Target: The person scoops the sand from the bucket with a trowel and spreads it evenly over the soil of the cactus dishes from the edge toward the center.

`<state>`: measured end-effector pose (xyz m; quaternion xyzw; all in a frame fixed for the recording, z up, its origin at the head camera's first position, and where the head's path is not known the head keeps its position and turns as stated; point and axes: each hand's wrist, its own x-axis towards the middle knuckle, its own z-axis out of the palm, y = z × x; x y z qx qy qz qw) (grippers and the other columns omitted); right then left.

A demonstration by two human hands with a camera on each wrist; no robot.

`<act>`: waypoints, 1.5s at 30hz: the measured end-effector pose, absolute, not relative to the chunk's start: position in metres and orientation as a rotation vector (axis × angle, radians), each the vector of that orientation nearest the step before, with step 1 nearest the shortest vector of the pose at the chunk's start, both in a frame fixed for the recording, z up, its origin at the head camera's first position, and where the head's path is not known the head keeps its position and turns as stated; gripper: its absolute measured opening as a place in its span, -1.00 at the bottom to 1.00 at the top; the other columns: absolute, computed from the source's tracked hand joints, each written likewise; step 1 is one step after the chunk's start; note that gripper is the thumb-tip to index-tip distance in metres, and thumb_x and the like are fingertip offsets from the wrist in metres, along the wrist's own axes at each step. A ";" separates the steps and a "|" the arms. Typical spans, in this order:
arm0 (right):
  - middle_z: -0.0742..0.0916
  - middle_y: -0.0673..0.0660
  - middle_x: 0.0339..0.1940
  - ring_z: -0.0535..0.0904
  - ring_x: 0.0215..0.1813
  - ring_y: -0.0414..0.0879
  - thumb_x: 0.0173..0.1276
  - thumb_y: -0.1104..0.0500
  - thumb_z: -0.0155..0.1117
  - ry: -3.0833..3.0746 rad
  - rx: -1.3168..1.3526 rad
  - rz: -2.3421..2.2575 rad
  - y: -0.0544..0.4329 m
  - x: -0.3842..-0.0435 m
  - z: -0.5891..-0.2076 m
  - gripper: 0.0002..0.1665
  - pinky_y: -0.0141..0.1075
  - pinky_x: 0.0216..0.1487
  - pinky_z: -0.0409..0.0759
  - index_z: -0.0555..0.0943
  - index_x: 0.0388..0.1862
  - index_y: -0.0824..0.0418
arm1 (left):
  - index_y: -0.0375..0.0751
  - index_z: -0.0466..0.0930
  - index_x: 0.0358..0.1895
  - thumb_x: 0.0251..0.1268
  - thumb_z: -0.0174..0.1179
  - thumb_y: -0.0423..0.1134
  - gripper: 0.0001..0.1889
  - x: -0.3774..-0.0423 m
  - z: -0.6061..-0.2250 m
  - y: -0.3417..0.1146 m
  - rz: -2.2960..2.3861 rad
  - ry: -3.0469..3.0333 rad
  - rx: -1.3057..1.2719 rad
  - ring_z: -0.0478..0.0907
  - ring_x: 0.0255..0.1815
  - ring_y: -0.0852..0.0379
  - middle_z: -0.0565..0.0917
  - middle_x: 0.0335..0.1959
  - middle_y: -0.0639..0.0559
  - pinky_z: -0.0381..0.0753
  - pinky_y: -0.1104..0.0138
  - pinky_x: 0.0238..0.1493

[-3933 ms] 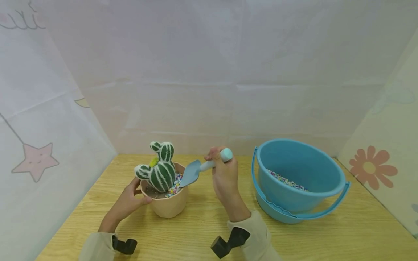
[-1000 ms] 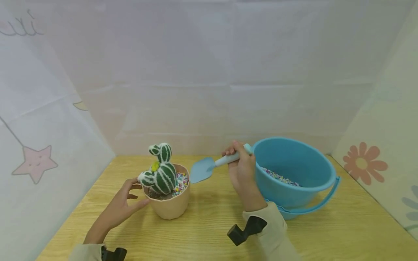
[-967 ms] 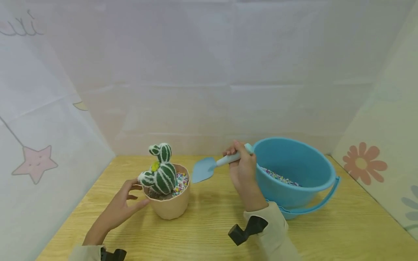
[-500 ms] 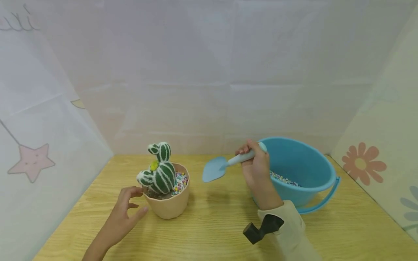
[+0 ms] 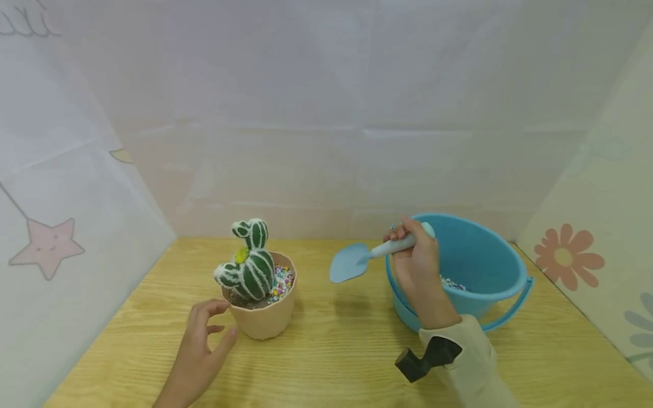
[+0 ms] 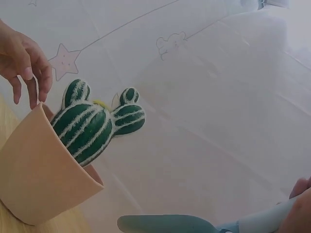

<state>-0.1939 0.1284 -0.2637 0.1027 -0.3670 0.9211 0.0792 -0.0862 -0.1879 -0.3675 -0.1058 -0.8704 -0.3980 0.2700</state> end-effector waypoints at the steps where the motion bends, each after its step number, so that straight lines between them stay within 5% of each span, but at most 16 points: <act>1: 0.44 0.03 -0.65 0.36 -0.46 -0.12 0.52 0.27 -0.11 -1.101 0.314 2.758 0.130 -0.193 -0.263 -0.55 -0.30 -0.16 0.39 0.35 -0.66 0.19 | -0.38 0.35 0.10 0.22 0.18 -0.45 -0.62 -0.085 -0.367 -0.186 -1.074 -2.345 -0.288 0.18 0.04 0.55 0.38 0.07 -0.11 0.54 0.44 -0.13; 21: 0.41 0.00 -0.66 0.33 -0.49 -0.15 0.54 0.19 -0.13 -1.131 0.303 2.768 0.156 -0.192 -0.254 -0.57 -0.30 -0.11 0.33 0.31 -0.62 0.16 | -0.21 0.39 0.08 0.31 0.14 -0.38 -0.70 -0.079 -0.347 -0.145 -1.311 -2.389 -0.368 0.53 0.09 0.10 0.57 0.09 0.00 0.59 0.36 -0.12; 45: 0.46 0.20 -0.64 0.40 -0.51 0.07 0.56 0.24 -0.17 -0.624 0.589 3.030 0.223 -0.194 -0.239 -0.57 -0.05 -0.17 0.47 0.36 -0.57 0.34 | -0.25 0.29 0.31 0.32 0.10 -0.26 -0.50 -0.135 -0.313 -0.075 -1.303 -2.434 -0.636 0.48 0.16 -0.05 0.49 0.21 -0.11 0.55 0.08 -0.01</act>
